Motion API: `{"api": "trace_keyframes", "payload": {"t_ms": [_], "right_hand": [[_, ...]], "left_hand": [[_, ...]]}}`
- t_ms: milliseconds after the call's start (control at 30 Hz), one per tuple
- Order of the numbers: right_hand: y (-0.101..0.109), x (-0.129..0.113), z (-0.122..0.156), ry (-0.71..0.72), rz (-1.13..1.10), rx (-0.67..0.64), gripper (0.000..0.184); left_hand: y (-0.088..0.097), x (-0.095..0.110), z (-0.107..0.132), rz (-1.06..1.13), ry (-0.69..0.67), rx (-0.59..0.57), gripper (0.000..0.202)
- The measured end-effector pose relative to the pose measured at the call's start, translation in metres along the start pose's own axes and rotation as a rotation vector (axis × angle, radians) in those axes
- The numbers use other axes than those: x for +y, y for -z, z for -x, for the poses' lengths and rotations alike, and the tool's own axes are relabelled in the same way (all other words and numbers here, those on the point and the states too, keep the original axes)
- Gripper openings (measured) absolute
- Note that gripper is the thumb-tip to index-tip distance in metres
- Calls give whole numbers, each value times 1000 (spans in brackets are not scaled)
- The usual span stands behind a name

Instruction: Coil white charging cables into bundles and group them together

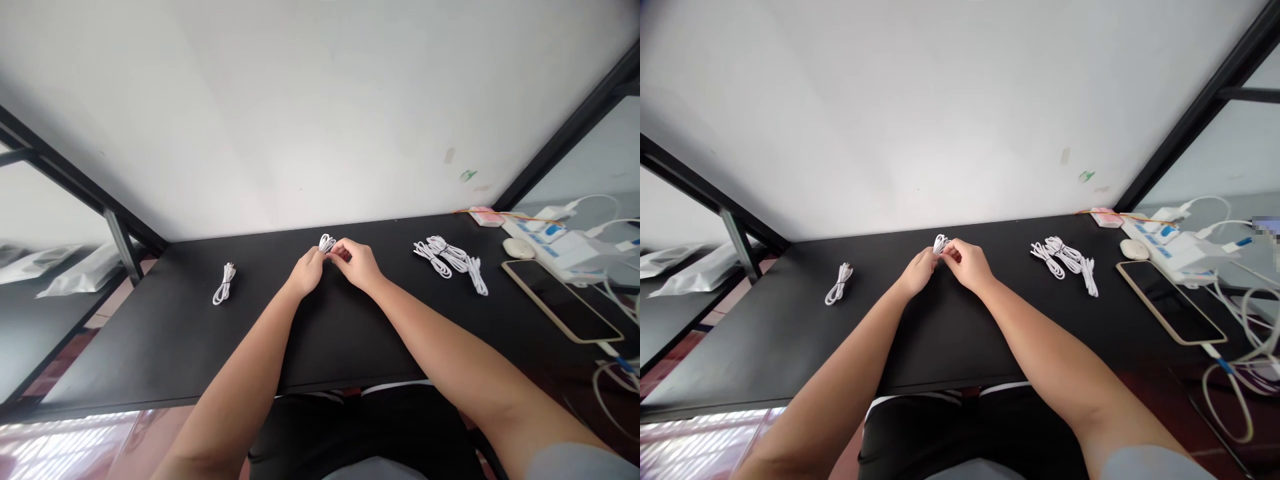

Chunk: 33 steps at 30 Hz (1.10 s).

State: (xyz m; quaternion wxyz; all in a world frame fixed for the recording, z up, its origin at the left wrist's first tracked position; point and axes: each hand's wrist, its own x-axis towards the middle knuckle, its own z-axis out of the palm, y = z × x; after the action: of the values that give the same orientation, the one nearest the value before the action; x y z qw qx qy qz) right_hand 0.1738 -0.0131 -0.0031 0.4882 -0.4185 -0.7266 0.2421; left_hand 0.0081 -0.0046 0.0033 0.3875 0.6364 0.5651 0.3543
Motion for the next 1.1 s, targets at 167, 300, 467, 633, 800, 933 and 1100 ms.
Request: {"api": "trace_keyframes", "payload": {"t_ms": [167,300,467,633,800,933,1100], "right_hand": [[0,-1,0,22,28,57,11],[-1,-1,0,43,57,36,10],[-2,2,0,0,46,-34,9],[-2,3,1,-49,25,-50,7],[-2,4,0,-90,8,-35,7],[-2,3,0,-89,-38,15,8],[0,2,-1,-83,-80,112,12]], "left_hand": [[0,3,1,-56,-43,-49,52],[0,4,2,-105,-67,-88,57],[-2,2,3,-137,-98,-75,54],[-2,3,4,-165,-105,-60,48],[-3,3,3,-180,-83,-42,44],[-3,-2,-1,-126,-47,0,43],[-2,-6,-4,-38,-18,17,44]]}}
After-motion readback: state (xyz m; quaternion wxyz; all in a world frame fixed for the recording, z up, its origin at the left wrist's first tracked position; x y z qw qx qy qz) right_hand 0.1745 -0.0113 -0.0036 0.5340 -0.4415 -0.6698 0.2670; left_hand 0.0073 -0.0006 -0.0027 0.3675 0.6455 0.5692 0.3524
